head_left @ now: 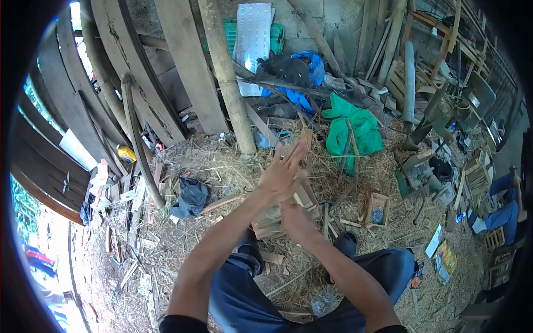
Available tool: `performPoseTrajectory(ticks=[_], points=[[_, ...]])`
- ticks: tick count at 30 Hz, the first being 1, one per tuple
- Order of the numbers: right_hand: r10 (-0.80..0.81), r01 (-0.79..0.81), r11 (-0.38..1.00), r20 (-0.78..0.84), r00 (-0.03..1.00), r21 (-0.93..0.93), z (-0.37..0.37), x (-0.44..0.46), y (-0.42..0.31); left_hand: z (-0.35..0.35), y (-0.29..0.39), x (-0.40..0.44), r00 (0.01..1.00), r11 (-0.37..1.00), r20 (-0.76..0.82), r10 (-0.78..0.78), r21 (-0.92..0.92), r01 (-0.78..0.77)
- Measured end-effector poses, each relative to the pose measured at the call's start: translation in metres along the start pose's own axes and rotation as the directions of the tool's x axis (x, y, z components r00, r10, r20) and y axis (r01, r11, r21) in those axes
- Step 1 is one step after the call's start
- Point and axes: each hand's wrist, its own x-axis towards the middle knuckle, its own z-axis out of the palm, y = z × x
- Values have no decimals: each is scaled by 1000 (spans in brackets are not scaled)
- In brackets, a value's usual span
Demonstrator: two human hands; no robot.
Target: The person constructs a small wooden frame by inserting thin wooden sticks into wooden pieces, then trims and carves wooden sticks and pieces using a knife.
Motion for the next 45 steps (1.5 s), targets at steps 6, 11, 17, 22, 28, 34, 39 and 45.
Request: performPoseTrajectory(ticks=[6,11,17,22,28,34,39,45], points=[[139,-136,989,50,989,-54,-23,8,-15,-9,-8,15,967,947,78,-241,-198,252],[64,-71,990,-57,996,-124,-20,5,2,-2,-38,-11,950,919,199,-239,363,155],[130,-129,990,2,992,-62,-22,3,-5,5,-38,-19,968,881,200,-150,471,39],[200,-200,980,102,975,-3,-17,-1,-2,-7,-21,-23,961,945,110,-254,239,223],[136,-137,990,39,990,16,-8,1,9,-33,28,-37,845,889,321,-428,-20,458],[261,-270,959,96,960,88,-14,2,-3,-15,16,-50,903,897,126,-410,-124,425],[296,-301,951,83,952,65,37,-20,35,-5,26,-56,959,954,84,-272,-110,280],[352,-354,935,95,931,4,84,-31,55,-8,27,-51,945,948,130,-299,-70,310]])
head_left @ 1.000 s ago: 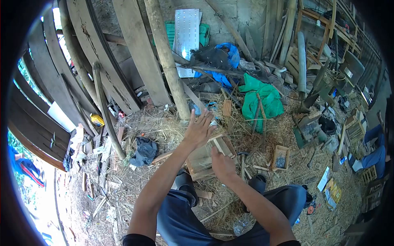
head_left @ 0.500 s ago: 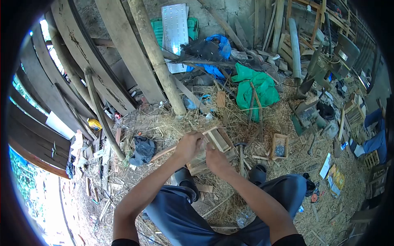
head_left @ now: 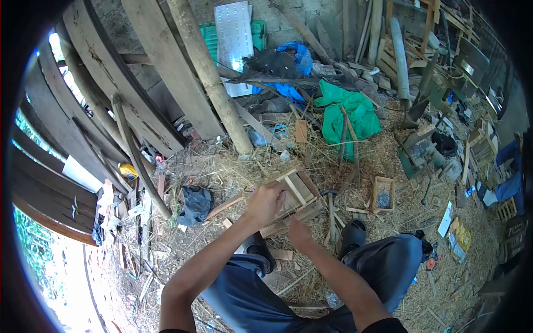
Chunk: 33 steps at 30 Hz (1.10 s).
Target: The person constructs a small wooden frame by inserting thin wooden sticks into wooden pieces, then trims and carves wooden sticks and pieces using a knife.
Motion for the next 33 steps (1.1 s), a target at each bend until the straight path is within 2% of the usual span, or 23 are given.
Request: performPoseTrajectory(ticks=[6,8,9,11,12,13,14,16,18,20,21,22,26,29,31,32,33], points=[[34,-34,998,7,999,43,0,-4,4,-26,-50,9,993,994,-43,-105,-46,103],[43,-44,996,27,999,74,-10,-12,-2,-41,-70,2,945,944,-47,-324,-87,319],[54,-50,992,-27,998,118,-13,-14,-4,-46,-82,-3,942,941,-57,-331,-89,326],[59,-47,987,-79,995,154,-16,-11,-5,-52,-111,-14,864,785,4,-503,-417,459],[-32,96,968,-269,963,230,-18,-5,-6,-50,-128,-21,869,736,46,-493,-510,444],[-101,248,928,-454,885,277,-20,1,-6,-50,-132,-25,867,733,40,-496,-515,443],[-109,252,929,-451,886,270,-23,9,-8,-48,-136,-29,859,680,79,-507,-576,454],[-8,318,704,-441,897,635,-36,28,-17,-46,-138,-35,849,618,110,-517,-638,459],[-73,314,742,-393,916,593,-58,36,-28,-37,-134,-34,838,600,175,-517,-624,501],[-138,314,776,-337,931,547,-74,31,-40,-25,-129,-33,857,605,177,-484,-640,473],[-136,232,874,-245,960,426,-79,29,-45,-22,-125,-29,878,617,192,-440,-646,450],[-115,155,946,-154,981,283,-83,28,-49,-20,-124,-25,877,550,241,-417,-702,454],[-176,228,937,-207,962,266,-63,39,-36,-23,-112,-15,831,531,269,-487,-664,526],[-165,215,949,-218,962,232,-60,45,-28,0,-130,-17,867,581,220,-446,-666,468],[-188,230,966,-288,939,118,-57,53,-19,14,-134,-17,847,706,91,-524,-510,492],[-187,227,968,-289,939,110,-58,56,-13,21,-135,-17,848,703,92,-522,-517,488],[-117,162,964,-210,971,213,-65,59,-13,30,-140,-17,854,773,45,-518,-402,491]])
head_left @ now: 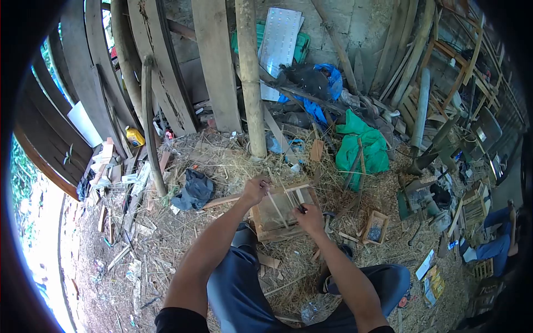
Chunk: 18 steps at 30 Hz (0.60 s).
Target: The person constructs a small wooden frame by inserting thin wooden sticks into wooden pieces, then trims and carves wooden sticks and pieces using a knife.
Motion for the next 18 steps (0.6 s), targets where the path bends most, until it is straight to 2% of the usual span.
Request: performPoseTrajectory(ticks=[1,2,4,5,7,8,9,10,12,14,16,18], points=[[83,-89,993,69,994,82,-6,4,-2,8,-9,4,999,991,-38,31,133,-25],[80,-84,994,61,995,75,-12,5,-4,18,-17,7,998,991,-40,40,126,-35],[-16,14,956,4,1000,293,-29,6,-13,35,-14,9,898,860,-292,330,485,-159],[-20,22,958,-10,1000,287,-41,10,-18,38,-11,17,892,860,-293,343,481,-173],[38,-74,880,87,995,469,-73,16,-34,23,44,17,978,965,-95,187,206,-165],[35,-62,880,65,997,471,-92,16,-48,16,77,12,974,960,-90,209,207,-187],[69,-113,846,103,992,520,-114,13,-65,8,115,2,996,988,-18,86,-127,-88],[101,-168,807,148,984,567,-134,7,-82,2,147,-12,995,899,99,-15,-434,56],[62,-150,750,157,986,644,-166,-4,-110,-4,194,-31,994,928,85,73,-370,-36],[-18,-98,767,174,985,634,-185,-14,-122,0,222,-47,979,858,80,186,-498,-122],[-55,-45,788,142,988,615,-191,-26,-132,6,230,-52,980,861,31,199,-483,-159],[-93,9,804,111,990,594,-193,-33,-127,10,234,-53,975,752,-26,222,-632,-189]])
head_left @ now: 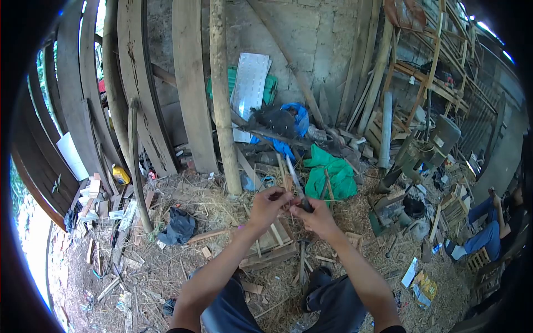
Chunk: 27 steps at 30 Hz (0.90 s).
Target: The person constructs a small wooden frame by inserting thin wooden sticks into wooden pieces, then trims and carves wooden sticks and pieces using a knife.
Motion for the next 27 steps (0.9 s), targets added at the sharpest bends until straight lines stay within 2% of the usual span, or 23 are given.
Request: performPoseTrajectory(ticks=[2,4,7,9,10,12,13,15,16,18,20,22,23,25,27], points=[[-188,190,955,30,982,-228,-6,-4,13,-5,-7,5,997,999,-62,38,37,-35],[-159,163,964,36,987,-210,-6,-8,12,-6,-1,0,999,997,5,-32,-76,32],[-119,128,970,56,991,-209,-9,-11,14,4,6,-8,996,986,3,-87,-145,86],[-260,252,949,-17,965,-187,-13,-6,21,4,15,-12,994,992,47,-94,-82,98],[-253,245,952,-24,967,-182,-16,-7,15,3,18,-15,991,994,88,-102,-22,104],[-206,179,974,-218,954,-138,-33,-9,-4,1,20,-22,986,992,114,-123,12,122],[-203,176,975,-225,953,-135,-44,-8,-8,0,22,-24,982,991,134,-131,43,127],[-47,54,999,-440,897,5,-66,-8,-11,-1,24,-30,983,991,136,-120,69,111],[-44,53,999,-443,896,7,-75,-7,-9,-2,26,-32,986,992,133,-101,93,90],[-253,227,967,-501,828,-112,-83,-9,-9,-2,28,-37,986,987,127,-105,134,88],[-261,207,965,-493,830,-162,-70,-12,-12,2,32,-38,987,982,125,-100,172,77],[-144,170,984,-328,934,51,-40,-31,-33,8,35,-42,987,984,123,-103,160,82],[-136,163,985,-334,933,54,-32,-32,-33,12,34,-44,986,983,128,-111,160,90],[-49,92,975,-208,977,204,-23,-32,-32,18,35,-47,982,981,182,-48,194,11],[-61,110,969,-214,975,222,-24,-31,-27,22,36,-50,981,977,189,-33,211,-8]])
